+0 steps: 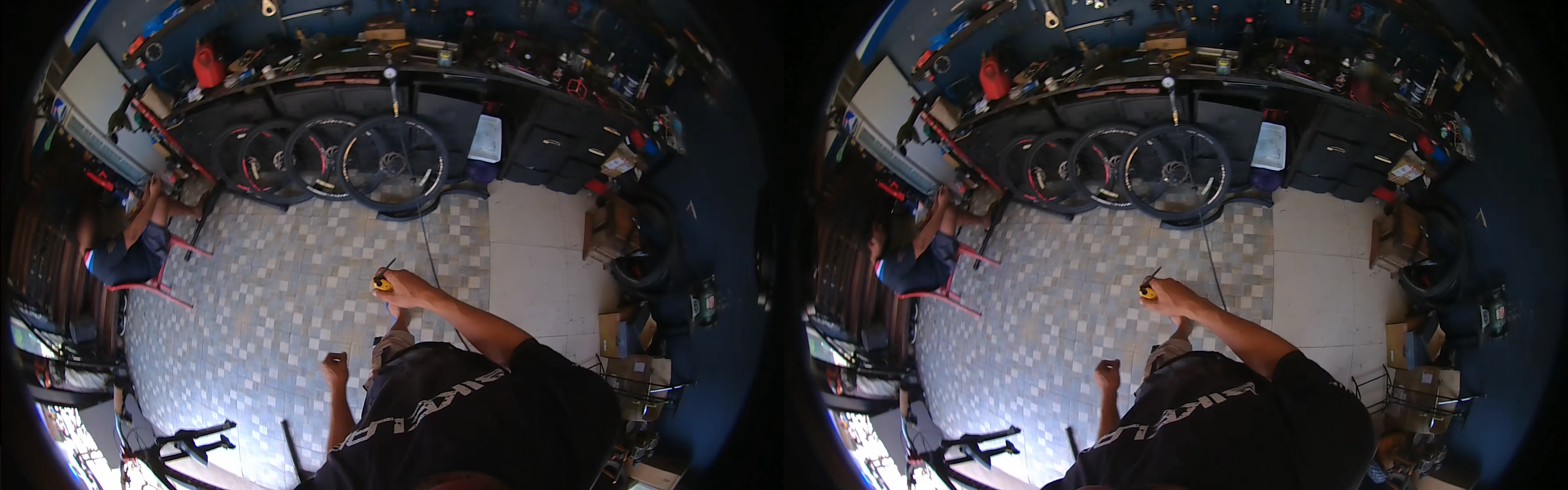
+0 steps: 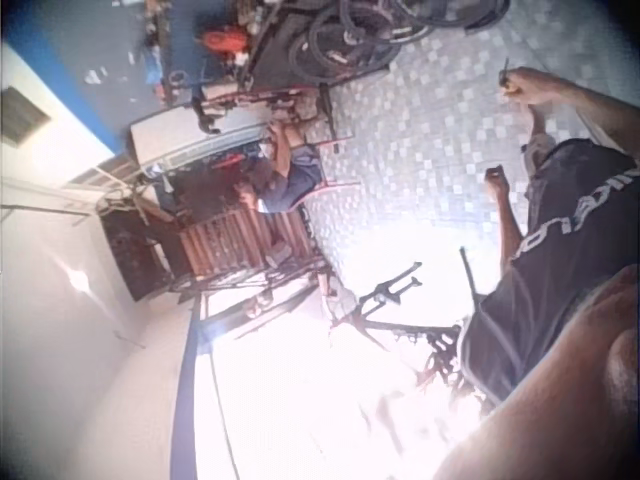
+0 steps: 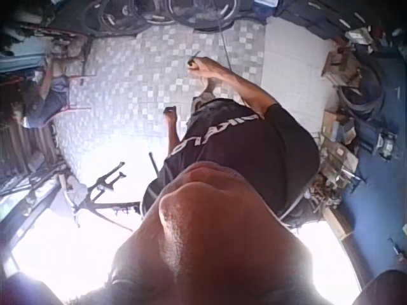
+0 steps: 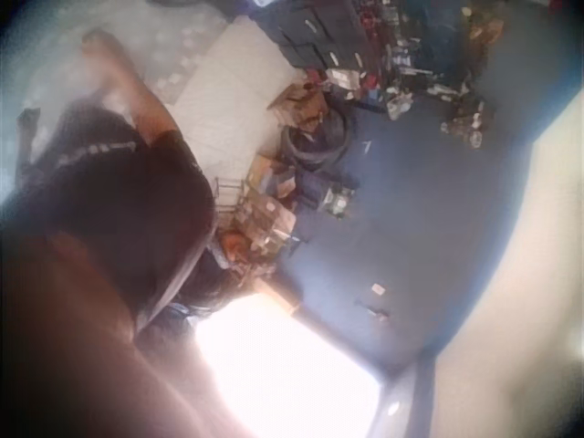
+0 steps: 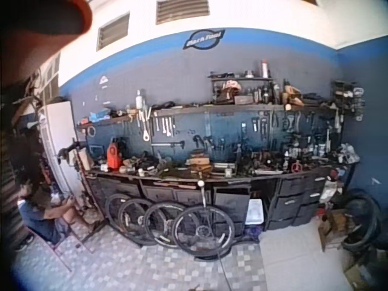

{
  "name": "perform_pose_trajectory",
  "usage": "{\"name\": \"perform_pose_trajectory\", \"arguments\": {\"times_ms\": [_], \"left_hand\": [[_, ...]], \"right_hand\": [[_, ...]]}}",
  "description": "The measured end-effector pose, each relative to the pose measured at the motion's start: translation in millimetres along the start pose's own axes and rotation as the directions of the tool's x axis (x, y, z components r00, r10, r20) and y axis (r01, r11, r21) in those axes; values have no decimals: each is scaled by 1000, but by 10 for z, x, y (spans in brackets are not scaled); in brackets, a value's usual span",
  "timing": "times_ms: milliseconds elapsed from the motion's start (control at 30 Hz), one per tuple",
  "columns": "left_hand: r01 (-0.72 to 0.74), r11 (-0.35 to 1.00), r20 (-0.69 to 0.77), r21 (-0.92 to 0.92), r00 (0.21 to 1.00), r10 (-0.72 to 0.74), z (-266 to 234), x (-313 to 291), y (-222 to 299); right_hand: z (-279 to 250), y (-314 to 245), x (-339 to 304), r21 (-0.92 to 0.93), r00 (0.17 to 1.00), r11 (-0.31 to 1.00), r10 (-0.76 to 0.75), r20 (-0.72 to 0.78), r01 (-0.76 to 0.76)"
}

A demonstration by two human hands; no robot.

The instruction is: The person works on a bicycle mounted on a repair stand, using a hammer to tap the front fork, a screwdriver to adjust the headset, and a screwdriver to loosen the seat post. The person repeatedly retrieves tools from a workbench and returns them after use.

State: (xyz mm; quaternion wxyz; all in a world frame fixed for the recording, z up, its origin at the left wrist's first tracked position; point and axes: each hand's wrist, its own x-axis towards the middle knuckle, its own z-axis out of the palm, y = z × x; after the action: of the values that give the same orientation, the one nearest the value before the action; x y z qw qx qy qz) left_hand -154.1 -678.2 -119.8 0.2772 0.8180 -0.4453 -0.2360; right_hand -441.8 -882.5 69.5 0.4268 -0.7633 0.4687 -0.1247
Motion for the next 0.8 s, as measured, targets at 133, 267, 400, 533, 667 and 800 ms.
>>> {"name": "perform_pose_trajectory", "arguments": {"times_ms": [133,267,400,533,667,800], "left_hand": [[-5,997,166,-75,986,18,-44,1448,771],[-62,998,153,-12,986,63,373,2649,1691],[-62,988,322,-141,941,105,1420,3355,2968],[-388,823,461,-416,690,558,2504,3720,4116],[-400,770,622,-497,455,638,3203,3608,5216],[-295,776,714,-557,307,630,3421,3265,5927]], "right_hand": [[-624,587,314,-24,997,999,-23,-78,21],[-1408,1230,538,-145,974,963,222,-43,-226],[-2158,1894,171,-169,839,821,536,-95,-545],[-2676,2388,-271,-26,637,647,742,-209,-762],[-3042,2516,-621,229,389,464,869,-305,-856],[-3468,2780,-877,415,196,359,902,-386,-836]]}}
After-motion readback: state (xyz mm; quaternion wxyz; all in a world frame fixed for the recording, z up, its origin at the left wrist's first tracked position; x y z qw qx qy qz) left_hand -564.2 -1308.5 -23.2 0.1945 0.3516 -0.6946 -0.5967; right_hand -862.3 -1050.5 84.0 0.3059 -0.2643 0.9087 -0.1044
